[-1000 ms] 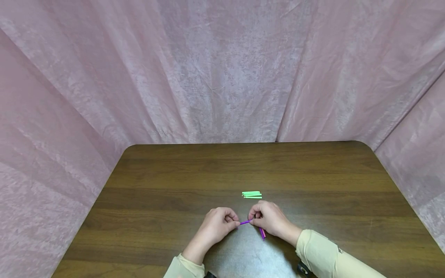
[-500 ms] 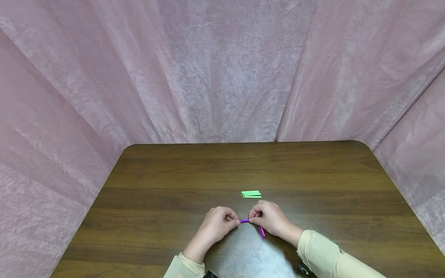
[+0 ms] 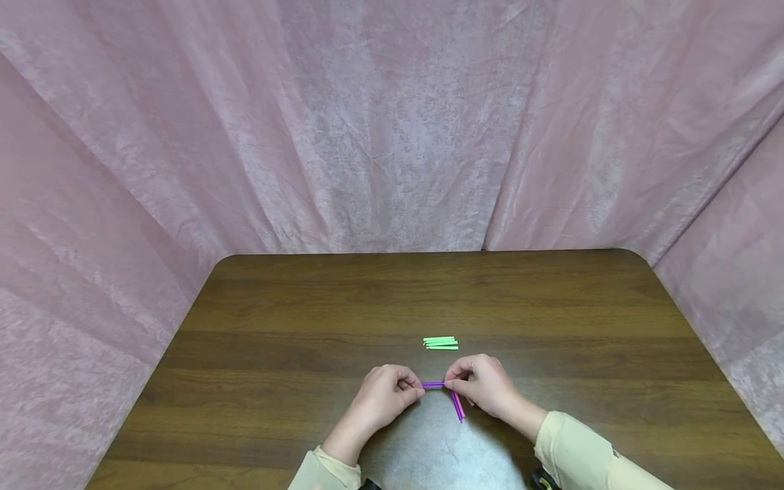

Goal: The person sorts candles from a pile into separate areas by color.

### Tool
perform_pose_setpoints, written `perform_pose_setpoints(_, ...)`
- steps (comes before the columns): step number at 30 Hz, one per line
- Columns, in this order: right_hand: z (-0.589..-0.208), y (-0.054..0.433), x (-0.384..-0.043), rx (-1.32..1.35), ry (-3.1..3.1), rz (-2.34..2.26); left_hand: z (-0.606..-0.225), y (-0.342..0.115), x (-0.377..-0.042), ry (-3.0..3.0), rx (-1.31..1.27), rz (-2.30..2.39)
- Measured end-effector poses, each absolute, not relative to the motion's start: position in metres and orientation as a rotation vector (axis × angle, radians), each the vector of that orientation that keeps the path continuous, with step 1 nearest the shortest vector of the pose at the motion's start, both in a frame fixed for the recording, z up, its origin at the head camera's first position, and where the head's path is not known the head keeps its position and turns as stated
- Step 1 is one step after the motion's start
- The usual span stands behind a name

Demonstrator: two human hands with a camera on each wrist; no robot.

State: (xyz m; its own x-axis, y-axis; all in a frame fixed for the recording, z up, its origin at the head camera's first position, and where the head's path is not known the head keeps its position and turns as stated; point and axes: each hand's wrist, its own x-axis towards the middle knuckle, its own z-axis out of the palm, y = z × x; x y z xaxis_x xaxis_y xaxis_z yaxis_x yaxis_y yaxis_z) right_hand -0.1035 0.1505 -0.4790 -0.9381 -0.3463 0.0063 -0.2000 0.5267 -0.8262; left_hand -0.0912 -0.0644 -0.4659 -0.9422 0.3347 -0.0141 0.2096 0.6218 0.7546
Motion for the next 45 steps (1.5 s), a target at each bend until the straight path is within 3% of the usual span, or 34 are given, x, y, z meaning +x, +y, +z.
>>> perform_pose_setpoints(28, -0.475, 0.203, -0.099, -0.295, 2.539, -1.545, -0.473, -0.051, -0.097, 2.634, 0.556, 1.198)
perform_pose_setpoints(45, -0.480, 0.225, -0.106, -0.213, 2.706, -1.408, -0.474, -0.033, -0.107, 2.651, 0.671, 1.127)
